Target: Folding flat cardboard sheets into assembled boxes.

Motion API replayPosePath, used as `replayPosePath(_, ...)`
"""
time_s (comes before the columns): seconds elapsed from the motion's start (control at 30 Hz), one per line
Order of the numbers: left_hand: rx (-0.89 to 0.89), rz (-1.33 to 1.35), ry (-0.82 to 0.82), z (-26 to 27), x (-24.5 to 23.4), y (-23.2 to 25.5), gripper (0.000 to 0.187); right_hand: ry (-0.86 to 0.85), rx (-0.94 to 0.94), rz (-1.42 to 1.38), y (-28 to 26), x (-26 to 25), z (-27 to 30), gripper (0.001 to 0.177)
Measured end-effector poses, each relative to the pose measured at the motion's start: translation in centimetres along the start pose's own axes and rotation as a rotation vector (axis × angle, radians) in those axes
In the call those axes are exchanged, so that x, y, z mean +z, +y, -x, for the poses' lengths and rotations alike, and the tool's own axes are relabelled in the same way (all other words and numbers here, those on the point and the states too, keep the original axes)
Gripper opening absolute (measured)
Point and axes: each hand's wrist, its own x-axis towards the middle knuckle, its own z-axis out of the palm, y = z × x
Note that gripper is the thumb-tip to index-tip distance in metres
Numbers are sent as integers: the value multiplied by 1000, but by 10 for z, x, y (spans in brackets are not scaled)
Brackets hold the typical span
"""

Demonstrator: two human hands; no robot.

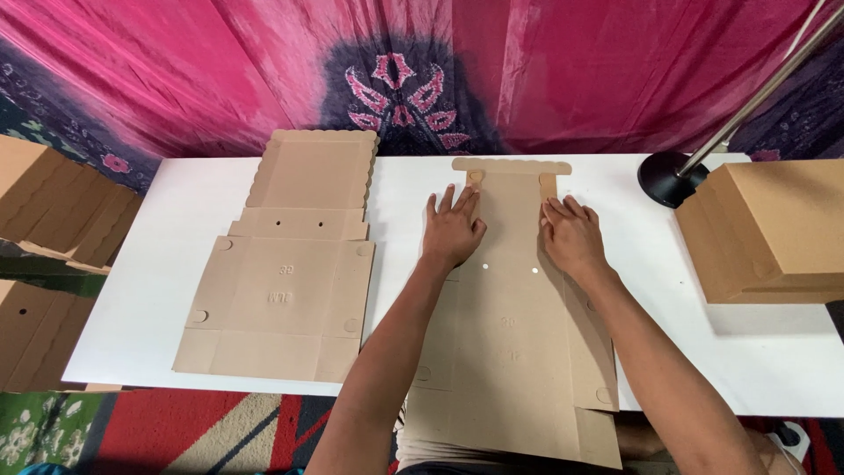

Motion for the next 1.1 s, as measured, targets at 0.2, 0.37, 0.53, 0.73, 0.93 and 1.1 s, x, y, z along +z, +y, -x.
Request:
replayPosePath(0.2, 1, -9, -17, 5, -8, 4, 65, -105, -40, 11, -12, -31, 51, 44)
replayPosePath(0.37, -7, -9, -17, 4, -7, 3, 65, -31, -43, -6, -1, -13, 7, 43)
replayPosePath(0.53, -10, -21, -36, 6, -6, 3, 65, 67, -43, 28, 21, 27, -51, 41)
replayPosePath(0.73, 10, 6, -5, 4, -9, 3, 65, 136, -20, -16, 20, 34, -57, 42)
replayPosePath(0.93, 14, 7, 23, 6, -9, 4, 64, 131, -22, 12, -11, 10, 0, 42)
replayPosePath(1.1, 36, 90, 49, 12, -13, 2, 60, 47, 8, -62, -25, -4, 22, 57)
